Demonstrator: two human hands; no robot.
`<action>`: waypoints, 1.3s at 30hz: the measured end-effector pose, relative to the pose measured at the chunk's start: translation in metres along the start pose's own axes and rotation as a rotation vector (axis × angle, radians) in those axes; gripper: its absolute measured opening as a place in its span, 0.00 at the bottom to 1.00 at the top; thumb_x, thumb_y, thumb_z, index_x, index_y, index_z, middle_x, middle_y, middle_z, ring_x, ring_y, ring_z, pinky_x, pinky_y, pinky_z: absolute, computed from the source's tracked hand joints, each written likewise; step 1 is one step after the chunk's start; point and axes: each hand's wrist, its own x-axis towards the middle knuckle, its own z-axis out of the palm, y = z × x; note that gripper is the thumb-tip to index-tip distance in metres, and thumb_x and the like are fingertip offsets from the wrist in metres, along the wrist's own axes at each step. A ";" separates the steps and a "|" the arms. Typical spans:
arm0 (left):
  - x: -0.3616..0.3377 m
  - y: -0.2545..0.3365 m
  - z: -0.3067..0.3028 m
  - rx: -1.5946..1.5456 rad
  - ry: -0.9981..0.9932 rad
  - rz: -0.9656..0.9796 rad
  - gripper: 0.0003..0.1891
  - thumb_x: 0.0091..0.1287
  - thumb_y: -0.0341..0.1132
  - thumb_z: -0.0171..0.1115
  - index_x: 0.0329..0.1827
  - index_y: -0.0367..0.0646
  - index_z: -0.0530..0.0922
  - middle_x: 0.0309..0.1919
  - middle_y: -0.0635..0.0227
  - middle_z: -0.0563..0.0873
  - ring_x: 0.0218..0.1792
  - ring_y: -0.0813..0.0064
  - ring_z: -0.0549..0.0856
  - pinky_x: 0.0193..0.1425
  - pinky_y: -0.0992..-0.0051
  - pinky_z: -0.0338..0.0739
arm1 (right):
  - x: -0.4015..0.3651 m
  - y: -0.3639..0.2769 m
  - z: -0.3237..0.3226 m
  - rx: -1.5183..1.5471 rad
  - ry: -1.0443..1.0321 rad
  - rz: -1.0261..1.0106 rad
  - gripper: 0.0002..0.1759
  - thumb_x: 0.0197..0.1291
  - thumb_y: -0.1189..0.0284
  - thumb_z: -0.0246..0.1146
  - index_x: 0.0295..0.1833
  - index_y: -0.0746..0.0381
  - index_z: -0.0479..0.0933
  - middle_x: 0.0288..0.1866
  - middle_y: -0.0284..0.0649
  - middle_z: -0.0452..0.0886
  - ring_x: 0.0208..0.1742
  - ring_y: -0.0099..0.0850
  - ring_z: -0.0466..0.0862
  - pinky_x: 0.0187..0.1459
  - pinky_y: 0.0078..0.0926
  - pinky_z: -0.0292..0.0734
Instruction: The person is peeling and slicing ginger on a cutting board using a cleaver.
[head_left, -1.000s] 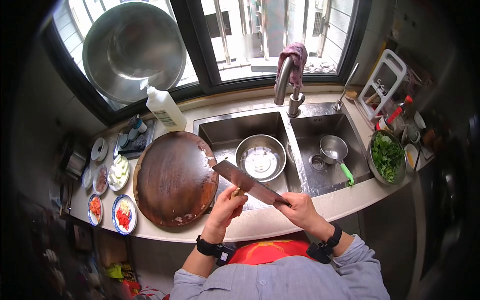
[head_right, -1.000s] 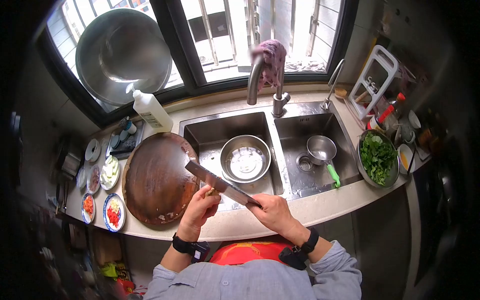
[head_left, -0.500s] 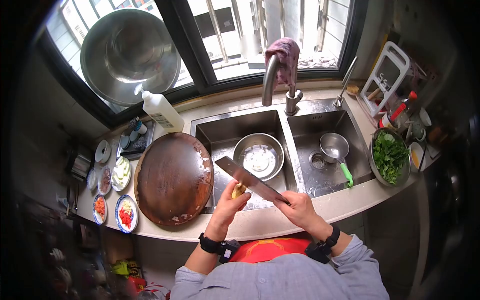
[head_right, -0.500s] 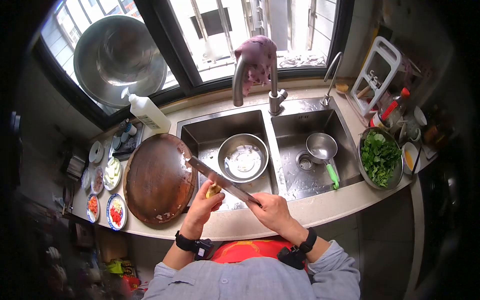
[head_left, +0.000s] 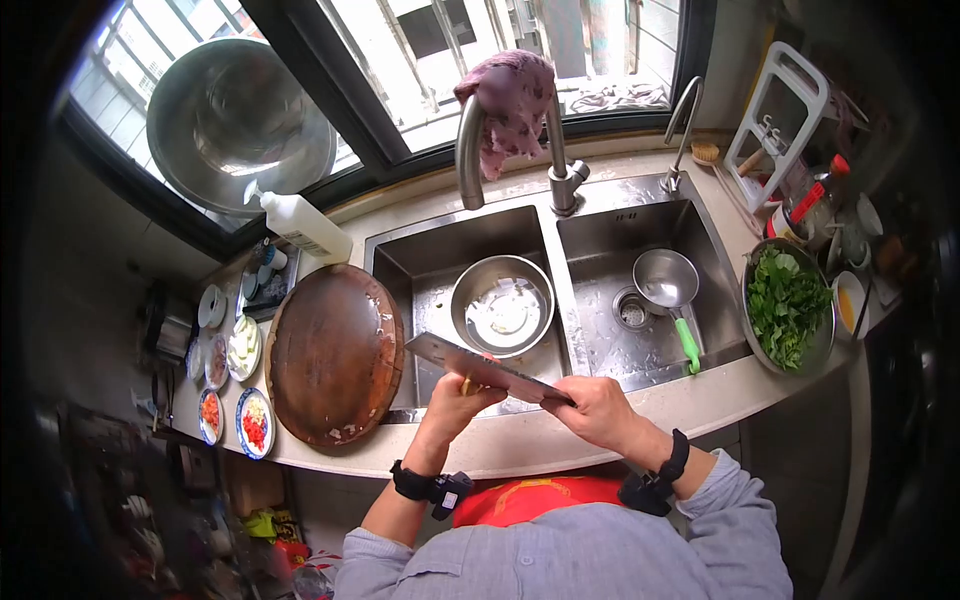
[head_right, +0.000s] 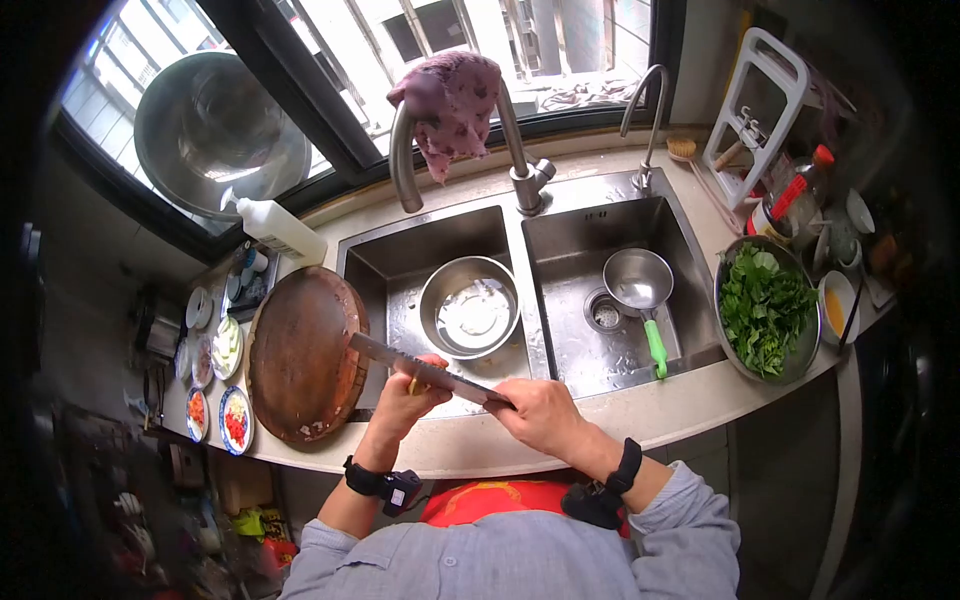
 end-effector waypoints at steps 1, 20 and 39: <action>0.001 -0.005 0.001 0.003 -0.007 -0.001 0.12 0.51 0.22 0.66 0.39 0.37 0.78 0.33 0.73 0.80 0.37 0.81 0.78 0.43 0.82 0.73 | -0.003 -0.001 0.001 0.002 0.022 0.019 0.06 0.50 0.71 0.61 0.32 0.62 0.77 0.25 0.44 0.77 0.26 0.41 0.78 0.26 0.33 0.72; 0.003 -0.025 -0.017 -0.088 0.034 0.014 0.22 0.44 0.19 0.68 0.44 0.43 0.75 0.29 0.77 0.78 0.30 0.89 0.73 0.29 0.89 0.69 | 0.012 -0.001 0.019 -0.023 -0.045 0.010 0.07 0.51 0.70 0.61 0.32 0.62 0.77 0.24 0.45 0.77 0.25 0.43 0.78 0.26 0.34 0.71; 0.002 -0.027 -0.013 -0.503 0.060 0.056 0.27 0.57 0.21 0.55 0.60 0.49 0.60 0.43 0.64 0.78 0.24 0.85 0.70 0.22 0.86 0.62 | 0.012 -0.001 0.018 -0.066 0.007 0.036 0.06 0.51 0.71 0.59 0.34 0.61 0.77 0.26 0.43 0.77 0.28 0.42 0.79 0.28 0.35 0.73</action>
